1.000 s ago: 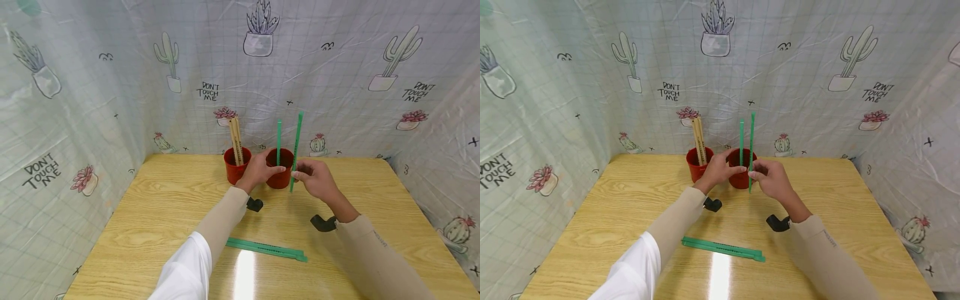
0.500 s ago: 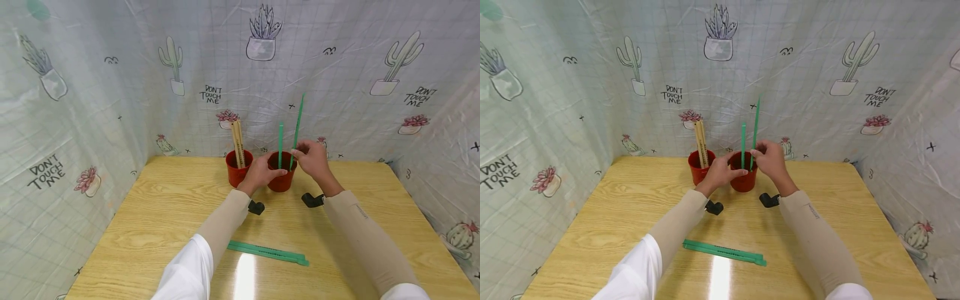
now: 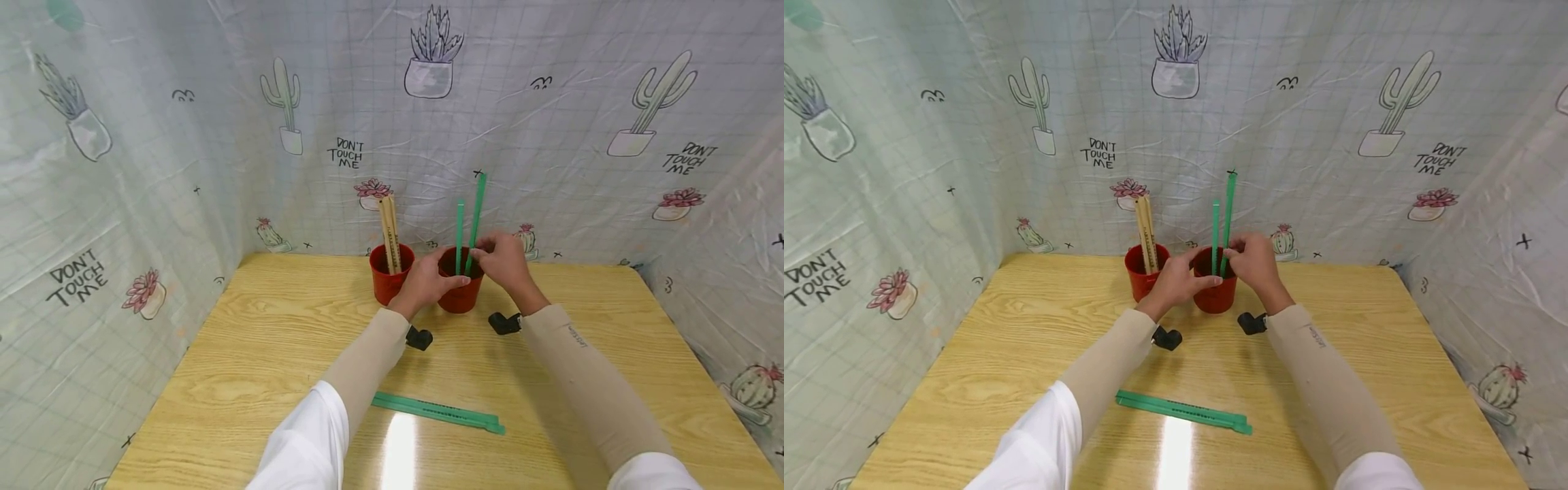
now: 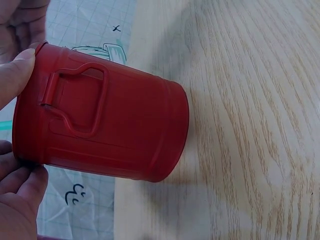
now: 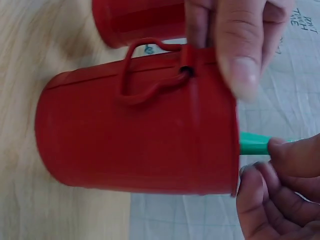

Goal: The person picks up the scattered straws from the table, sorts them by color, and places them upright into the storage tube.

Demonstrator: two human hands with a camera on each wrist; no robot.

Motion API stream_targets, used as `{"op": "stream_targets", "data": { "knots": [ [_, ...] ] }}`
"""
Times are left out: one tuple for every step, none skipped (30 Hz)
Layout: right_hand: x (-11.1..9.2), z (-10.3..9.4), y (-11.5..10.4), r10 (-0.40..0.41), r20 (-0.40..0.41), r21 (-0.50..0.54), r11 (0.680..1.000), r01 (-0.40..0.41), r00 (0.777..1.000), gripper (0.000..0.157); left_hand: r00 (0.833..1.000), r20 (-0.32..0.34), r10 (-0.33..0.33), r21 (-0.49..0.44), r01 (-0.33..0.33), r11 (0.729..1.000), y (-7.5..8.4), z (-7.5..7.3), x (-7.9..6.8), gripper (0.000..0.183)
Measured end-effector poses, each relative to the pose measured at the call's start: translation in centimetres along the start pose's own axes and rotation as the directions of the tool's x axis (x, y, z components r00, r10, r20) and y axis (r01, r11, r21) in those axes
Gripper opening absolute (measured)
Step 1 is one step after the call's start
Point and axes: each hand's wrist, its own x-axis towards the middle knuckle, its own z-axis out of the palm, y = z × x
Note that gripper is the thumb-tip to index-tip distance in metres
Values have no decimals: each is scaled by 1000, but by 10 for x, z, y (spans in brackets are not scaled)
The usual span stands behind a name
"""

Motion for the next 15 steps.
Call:
{"op": "stream_targets", "data": {
  "knots": [
    [-1, 0, 1, 14, 10, -7, 1000, -14, 1000, 20, 1000, 0, 3, 2, -3, 1000, 0, 0, 0, 70],
    [-2, -1, 2, 24, 13, -16, 1000, -23, 1000, 21, 1000, 1, 1, 7, -2, 1000, 0, 0, 0, 70],
    [-4, -1, 3, 31, 13, -25, 999, -30, 999, 23, 1000, -1, 6, 10, -6, 1000, 0, 0, 0, 71],
    [-7, -2, 4, 35, 11, -21, 999, -35, 999, 23, 1000, 0, 4, 12, -4, 1000, 1, 0, 0, 71],
    [-9, -2, 5, 34, 2, -14, 999, -34, 999, 23, 1000, 0, 2, 16, -2, 1000, 1, 0, 0, 70],
    [-12, -2, 5, 38, -8, -6, 999, -38, 999, 23, 1000, 1, -1, 16, 1, 1000, 1, 0, 0, 70],
    [-16, -2, 6, 41, -19, 6, 999, -41, 999, 22, 1000, 1, -5, 18, 5, 1000, 1, 0, 0, 70],
    [-20, -2, 6, 46, -27, 27, 999, -45, 999, 22, 1000, 1, -10, 22, 9, 1000, 1, 0, 0, 70],
    [-25, -2, 7, 56, -33, 58, 997, -54, 998, 21, 1000, 2, -11, 25, 11, 1000, 1, 0, 1, 72],
    [-31, -2, 8, 69, -34, 95, 993, -66, 997, 21, 1000, 3, -14, 26, 14, 1000, 1, 0, 1, 72],
    [-37, -1, 8, 87, -32, 136, 987, -81, 996, 20, 1000, 3, -16, 27, 16, 1000, 0, 1, 1, 73],
    [-44, 0, 8, 109, -24, 182, 978, -103, 994, 21, 1000, 3, -16, 25, 16, 1000, 0, 1, 1, 73],
    [-52, 1, 9, 125, -12, 225, 967, -119, 992, 22, 1000, 4, -17, 24, 16, 1000, 0, 1, 1, 74],
    [-60, 2, 9, 141, 5, 272, 952, -137, 990, 24, 1000, 5, -16, 26, 16, 1000, -1, 1, 0, 74],
    [-69, 4, 9, 155, 23, 318, 936, -154, 988, 26, 1000, 6, -15, 26, 15, 1000, -1, 1, 0, 74]
  ]
}}
